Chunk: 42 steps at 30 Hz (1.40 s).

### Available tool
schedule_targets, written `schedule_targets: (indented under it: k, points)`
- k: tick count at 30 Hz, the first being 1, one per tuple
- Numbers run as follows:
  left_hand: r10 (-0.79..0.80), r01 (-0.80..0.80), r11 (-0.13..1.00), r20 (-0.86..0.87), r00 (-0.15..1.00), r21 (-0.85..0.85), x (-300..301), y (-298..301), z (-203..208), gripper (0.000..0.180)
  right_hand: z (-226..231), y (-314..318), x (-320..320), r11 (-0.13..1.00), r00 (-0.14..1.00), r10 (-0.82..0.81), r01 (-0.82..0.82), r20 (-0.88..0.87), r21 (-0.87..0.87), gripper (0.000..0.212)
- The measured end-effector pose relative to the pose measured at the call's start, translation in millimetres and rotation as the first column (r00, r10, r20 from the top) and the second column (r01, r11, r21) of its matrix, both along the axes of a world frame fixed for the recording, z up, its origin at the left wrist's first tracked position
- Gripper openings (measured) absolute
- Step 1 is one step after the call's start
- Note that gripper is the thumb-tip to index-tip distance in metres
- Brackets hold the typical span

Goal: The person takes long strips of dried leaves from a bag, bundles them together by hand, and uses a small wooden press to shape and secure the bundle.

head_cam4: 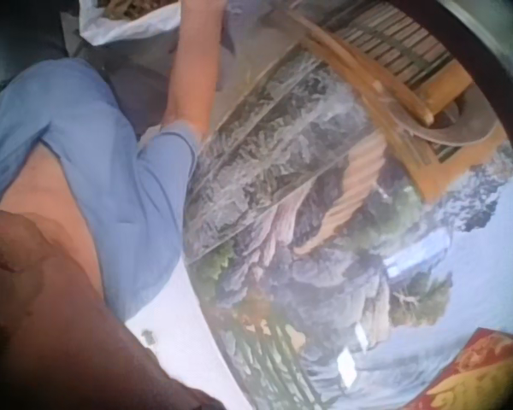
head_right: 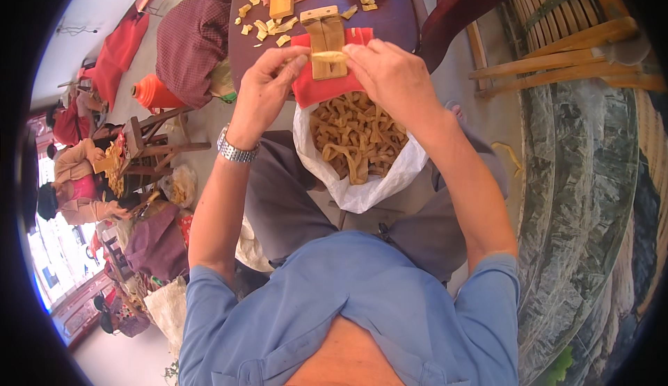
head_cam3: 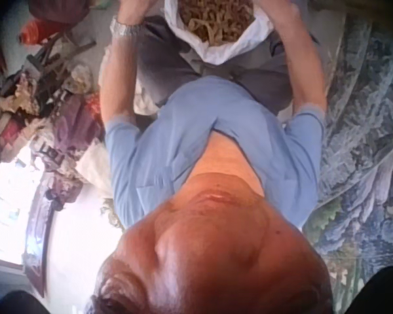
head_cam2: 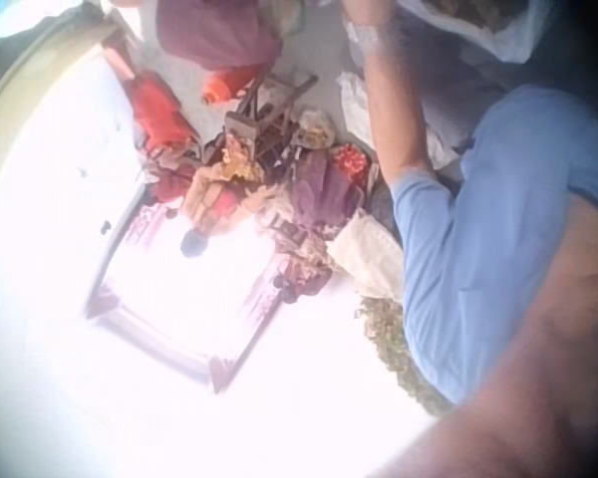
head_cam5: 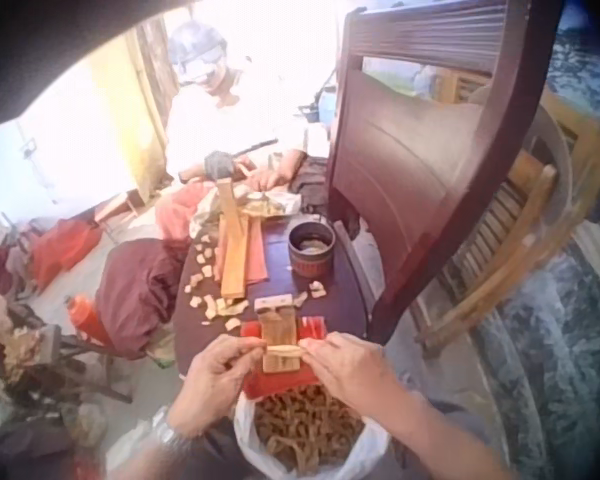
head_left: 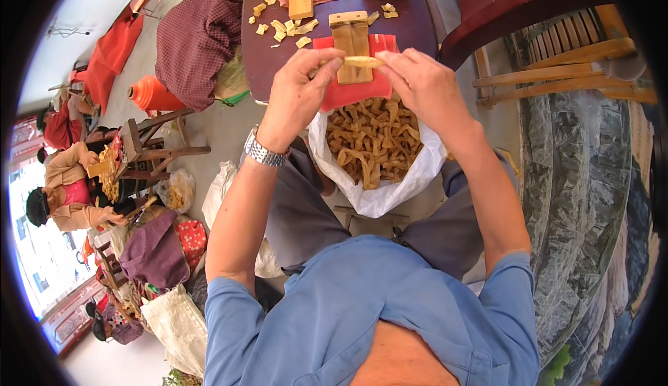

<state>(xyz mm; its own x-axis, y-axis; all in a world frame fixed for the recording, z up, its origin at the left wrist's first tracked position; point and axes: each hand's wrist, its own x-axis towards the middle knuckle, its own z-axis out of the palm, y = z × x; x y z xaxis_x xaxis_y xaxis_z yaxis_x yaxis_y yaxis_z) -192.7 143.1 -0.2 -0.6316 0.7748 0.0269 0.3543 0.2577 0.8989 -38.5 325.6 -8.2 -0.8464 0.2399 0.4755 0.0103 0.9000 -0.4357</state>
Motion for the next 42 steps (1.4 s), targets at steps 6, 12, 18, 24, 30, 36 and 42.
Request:
schedule_targets:
  k: [6,12,18,24,30,36,42]
  points:
    - [0.099,-0.111,0.992,-0.2,0.975,-0.053,-18.5,26.6,-15.0,0.022,-20.2,12.9,-33.2,0.998,0.998,-0.066,0.066,0.006,-0.014,0.017]
    - [0.028,-0.163,0.956,-0.478,0.878,-0.244,-13.2,34.0,-37.2,0.019,-48.7,10.3,-37.6,0.989,0.943,-0.145,0.15,0.298,0.007,0.013]
    - [0.068,-0.117,0.97,-0.222,0.973,-0.212,9.2,-1.6,-22.5,0.024,-36.2,0.7,2.6,0.944,0.973,-0.021,0.095,0.231,-0.315,0.016]
    - [0.035,0.048,0.994,0.724,0.689,-0.094,74.0,-71.8,-24.4,0.054,-2.7,-62.9,64.2,0.909,0.947,0.319,-0.314,-0.028,-0.275,0.011]
    - [0.062,-0.089,0.993,0.986,-0.154,-0.076,170.6,-107.1,-18.6,0.042,16.1,-149.6,113.4,0.708,0.846,0.482,-0.53,-0.229,-0.467,0.018]
    - [-0.174,-0.002,0.985,0.984,-0.046,0.174,168.7,-108.9,11.8,0.026,44.9,-162.0,132.2,0.718,0.804,0.531,-0.595,-0.268,-0.362,0.021]
    - [-0.078,-0.008,0.996,0.946,0.314,0.085,182.2,-106.5,43.3,0.019,54.1,-169.5,140.0,0.57,0.834,0.441,-0.545,-0.33,-0.614,0.018]
